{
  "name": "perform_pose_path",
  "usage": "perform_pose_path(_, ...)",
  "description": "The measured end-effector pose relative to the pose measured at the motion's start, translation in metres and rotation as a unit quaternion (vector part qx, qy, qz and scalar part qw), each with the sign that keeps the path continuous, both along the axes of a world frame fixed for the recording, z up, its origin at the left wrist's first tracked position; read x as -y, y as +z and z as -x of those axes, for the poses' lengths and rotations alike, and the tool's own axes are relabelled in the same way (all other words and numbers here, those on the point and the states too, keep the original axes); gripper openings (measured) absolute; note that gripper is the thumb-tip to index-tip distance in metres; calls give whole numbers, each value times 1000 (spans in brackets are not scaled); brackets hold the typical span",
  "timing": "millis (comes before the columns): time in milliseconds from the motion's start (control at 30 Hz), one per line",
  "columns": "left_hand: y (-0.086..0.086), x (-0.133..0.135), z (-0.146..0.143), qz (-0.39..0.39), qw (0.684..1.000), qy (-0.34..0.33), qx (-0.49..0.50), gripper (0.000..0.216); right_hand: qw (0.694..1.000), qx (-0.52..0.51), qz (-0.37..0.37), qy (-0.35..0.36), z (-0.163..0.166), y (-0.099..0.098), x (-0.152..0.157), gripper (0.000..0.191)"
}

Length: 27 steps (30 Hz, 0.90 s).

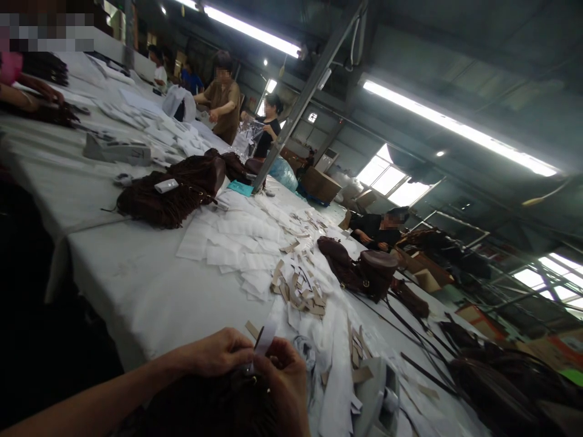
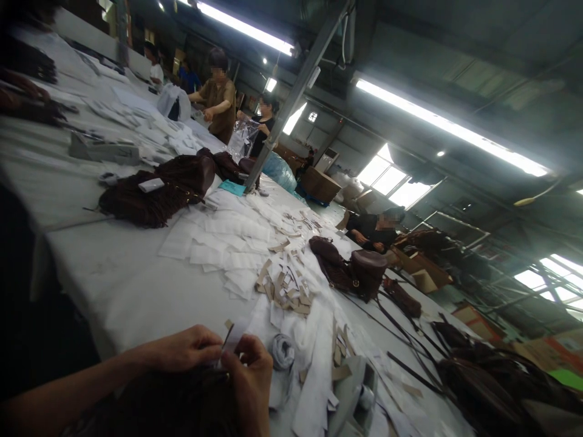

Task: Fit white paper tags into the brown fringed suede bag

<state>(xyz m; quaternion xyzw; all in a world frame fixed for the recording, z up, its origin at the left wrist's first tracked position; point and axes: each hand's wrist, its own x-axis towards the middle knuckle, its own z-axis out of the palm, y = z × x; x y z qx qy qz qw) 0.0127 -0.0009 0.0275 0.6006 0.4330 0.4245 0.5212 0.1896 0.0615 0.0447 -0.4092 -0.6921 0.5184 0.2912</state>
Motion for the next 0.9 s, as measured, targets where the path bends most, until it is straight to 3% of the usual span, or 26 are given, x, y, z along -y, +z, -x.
perform_pose_path(100,2,2,-1,-2,1000,8,-29,26,999,22,-23,11,1,1,1,31)
perform_pose_path(233,4,2,-3,-1,997,33,-71,21,991,63,-57,104,-1,11,-5,20)
perform_pose_path(500,1,2,-10,-5,990,54,-133,27,951,200,-188,141,-5,61,-23,11)
perform_pose_path(600,-2,2,-12,-9,986,63,-156,27,906,273,-234,221,-1,75,-20,17)
perform_pose_path(800,-5,-1,-15,-28,980,65,-184,28,757,434,-380,307,9,87,-11,15)
perform_pose_path(900,-5,-2,-15,-31,980,72,-184,27,731,457,-406,303,10,82,-10,13)
